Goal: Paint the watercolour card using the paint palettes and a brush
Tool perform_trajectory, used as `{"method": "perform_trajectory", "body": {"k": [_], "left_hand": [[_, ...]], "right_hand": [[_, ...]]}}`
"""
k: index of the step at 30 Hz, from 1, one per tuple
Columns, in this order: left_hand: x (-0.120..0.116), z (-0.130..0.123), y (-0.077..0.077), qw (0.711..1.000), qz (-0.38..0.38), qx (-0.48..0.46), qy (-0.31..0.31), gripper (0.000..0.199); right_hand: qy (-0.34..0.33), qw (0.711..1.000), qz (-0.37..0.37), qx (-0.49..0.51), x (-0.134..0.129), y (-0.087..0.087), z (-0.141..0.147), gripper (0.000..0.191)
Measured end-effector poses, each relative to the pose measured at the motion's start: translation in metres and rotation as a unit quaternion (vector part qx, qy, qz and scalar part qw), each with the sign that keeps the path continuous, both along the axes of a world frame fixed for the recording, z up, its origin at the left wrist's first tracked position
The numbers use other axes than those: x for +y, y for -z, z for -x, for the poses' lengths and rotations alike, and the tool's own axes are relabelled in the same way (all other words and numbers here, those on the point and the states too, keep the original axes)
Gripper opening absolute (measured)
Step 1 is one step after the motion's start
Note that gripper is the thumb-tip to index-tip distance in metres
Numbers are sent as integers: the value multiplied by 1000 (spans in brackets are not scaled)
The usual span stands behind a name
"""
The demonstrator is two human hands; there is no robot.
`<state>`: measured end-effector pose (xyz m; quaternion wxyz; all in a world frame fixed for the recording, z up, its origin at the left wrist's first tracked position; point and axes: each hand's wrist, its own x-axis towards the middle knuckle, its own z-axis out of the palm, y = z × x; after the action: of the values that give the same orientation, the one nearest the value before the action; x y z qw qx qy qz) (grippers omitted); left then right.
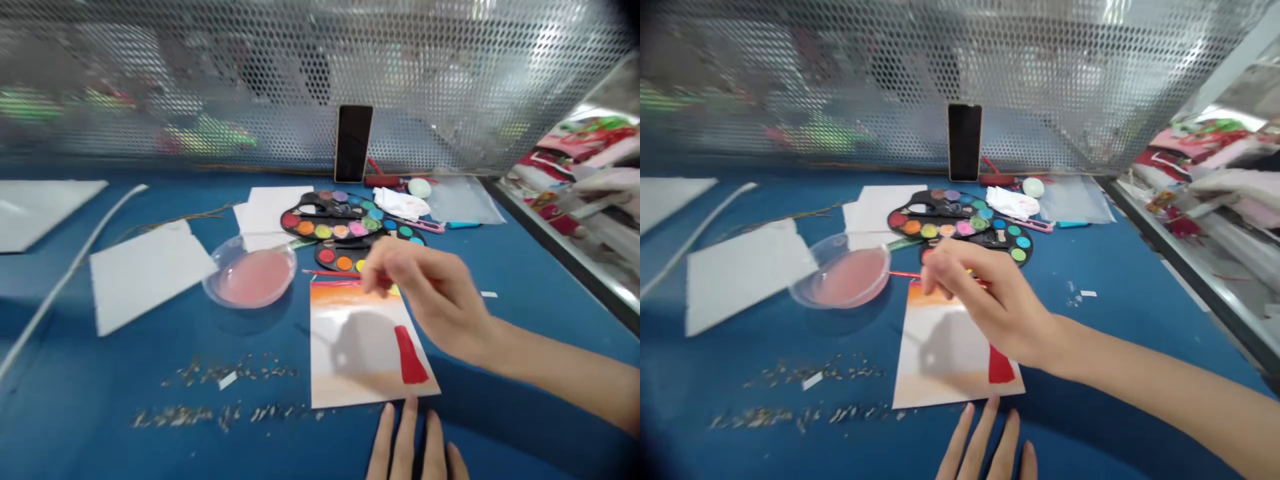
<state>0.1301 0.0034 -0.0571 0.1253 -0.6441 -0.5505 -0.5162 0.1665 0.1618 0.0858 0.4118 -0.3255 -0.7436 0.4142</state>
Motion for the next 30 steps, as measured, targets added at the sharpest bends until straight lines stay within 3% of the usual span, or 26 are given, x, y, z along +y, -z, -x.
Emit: {"method": "perform_trajectory", "body": {"k": [3,7,12,17,20,24,27,30], "left_hand": [[2,11,-3,997,-45,60,19,10],[1,19,-3,997,-39,67,15,8],[2,22,-2,993,-70,92,20,9],[1,28,-5,989,-75,123,36,11],[2,32,-8,989,-71,124,42,8],[5,32,-8,988,-72,125,56,8],[6,29,-4,990,-70,110,58,13],[5,26,-1,993,-45,96,50,16]], "right_hand": [[-80,996,-43,6,22,-4,48,50],[-115,988,-45,-98,45,1,86,61],[-103,981,-33,-160,49,3,89,69],[-117,984,-23,-136,43,4,84,67],[-80,996,-5,-43,41,-1,72,60],[62,997,-28,45,32,-5,24,62],[124,992,-22,17,22,10,-23,64],[169,986,6,14,15,39,-58,63]]}}
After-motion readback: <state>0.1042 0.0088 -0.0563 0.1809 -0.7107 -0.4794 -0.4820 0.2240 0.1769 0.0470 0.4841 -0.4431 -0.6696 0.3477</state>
